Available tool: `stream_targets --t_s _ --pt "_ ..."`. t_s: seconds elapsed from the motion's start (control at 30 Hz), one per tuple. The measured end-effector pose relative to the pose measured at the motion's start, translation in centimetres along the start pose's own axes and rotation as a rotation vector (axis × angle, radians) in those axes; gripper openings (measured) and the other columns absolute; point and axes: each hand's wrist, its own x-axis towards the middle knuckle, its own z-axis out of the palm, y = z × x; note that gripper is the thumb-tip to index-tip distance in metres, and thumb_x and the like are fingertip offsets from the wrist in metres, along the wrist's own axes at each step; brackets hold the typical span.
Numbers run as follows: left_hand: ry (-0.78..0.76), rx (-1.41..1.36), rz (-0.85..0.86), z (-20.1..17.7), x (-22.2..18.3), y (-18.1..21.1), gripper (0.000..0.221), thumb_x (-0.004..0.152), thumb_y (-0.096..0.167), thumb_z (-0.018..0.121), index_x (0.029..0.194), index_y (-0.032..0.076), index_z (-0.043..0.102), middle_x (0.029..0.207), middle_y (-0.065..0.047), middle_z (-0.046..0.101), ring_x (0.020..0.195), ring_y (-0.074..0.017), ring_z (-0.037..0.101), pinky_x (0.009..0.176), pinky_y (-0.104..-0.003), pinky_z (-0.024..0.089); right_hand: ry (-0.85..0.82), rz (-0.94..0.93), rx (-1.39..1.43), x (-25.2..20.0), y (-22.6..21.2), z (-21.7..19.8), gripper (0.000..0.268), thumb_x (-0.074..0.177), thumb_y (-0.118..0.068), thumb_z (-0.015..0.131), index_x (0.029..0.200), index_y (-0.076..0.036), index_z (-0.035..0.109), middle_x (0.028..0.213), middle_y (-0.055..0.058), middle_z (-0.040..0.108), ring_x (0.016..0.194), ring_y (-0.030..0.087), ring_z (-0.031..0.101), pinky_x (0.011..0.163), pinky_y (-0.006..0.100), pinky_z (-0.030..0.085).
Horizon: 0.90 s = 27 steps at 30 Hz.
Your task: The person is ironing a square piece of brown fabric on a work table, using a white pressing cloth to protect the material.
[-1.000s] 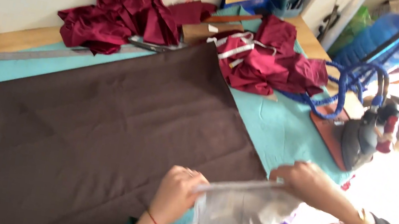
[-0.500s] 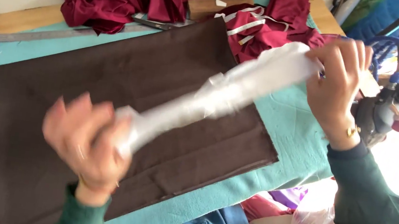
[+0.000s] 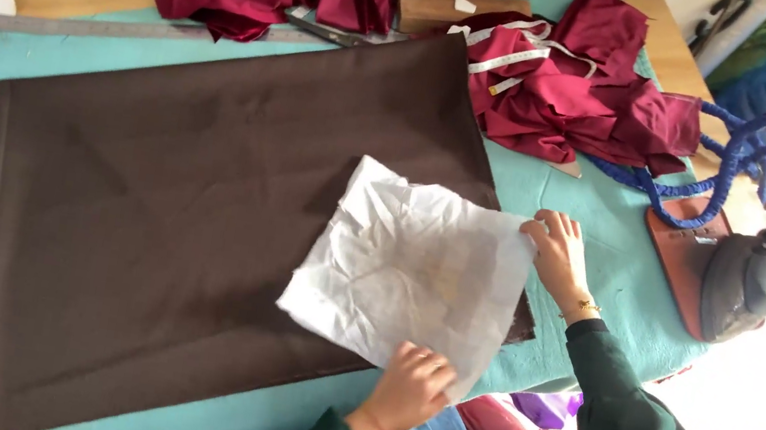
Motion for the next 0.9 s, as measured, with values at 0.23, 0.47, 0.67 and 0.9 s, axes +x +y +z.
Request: stream_targets --t_s 0.23,0.47,0.67,0.9 --pt "-0.207 -0.484 -0.166 2.4 3.8 -1.0 0.018 0.093 0.020 0.064 0.106 0.009 0.068 0.118 -0.011 0.064 0.095 -0.0289 0.067 0.083 -0.042 0.055 -0.112 0.304 -0.129 -1.7 2.0 0.1 0.050 0.093 -0.006 0.058 0.142 -0.018 0.060 0.150 0.015 0.054 0.130 0.037 0.053 0.096 0.056 0.044" --pt "0.045 0.220 -0.541 4.6 7.5 -7.7 0.046 0.099 0.018 0.055 0.141 -0.002 0.054 0.149 -0.025 0.052 0.144 -0.0375 0.042 0.120 -0.055 0.023 -0.152 -0.014 0.312 -0.1 -15.4 1.9 0.058 0.100 -0.027 0.058 0.155 -0.015 0.049 0.159 0.021 0.047 0.148 0.043 0.037 0.119 0.053 0.027" --pt "0.151 0.534 -0.501 0.3 3.6 -11.8 0.069 0.086 0.054 0.069 0.145 0.020 0.058 0.152 -0.010 0.055 0.142 -0.0359 0.047 0.112 -0.061 0.036 -0.294 0.147 0.072 -2.0 -7.7 2.7 0.070 0.096 -0.064 0.053 0.158 -0.033 0.043 0.166 0.010 0.037 0.152 0.035 0.033 0.118 0.058 0.030" --pt "0.082 0.767 -0.690 -1.0 -2.1 -14.4 0.073 0.092 0.066 0.051 0.155 0.029 0.049 0.168 -0.005 0.041 0.154 -0.0301 0.036 0.122 -0.064 0.022 -0.365 0.385 -0.075 -9.1 1.7 -0.1 0.069 0.101 -0.066 0.039 0.163 -0.038 0.029 0.171 0.007 0.025 0.158 0.032 0.019 0.123 0.062 0.015"
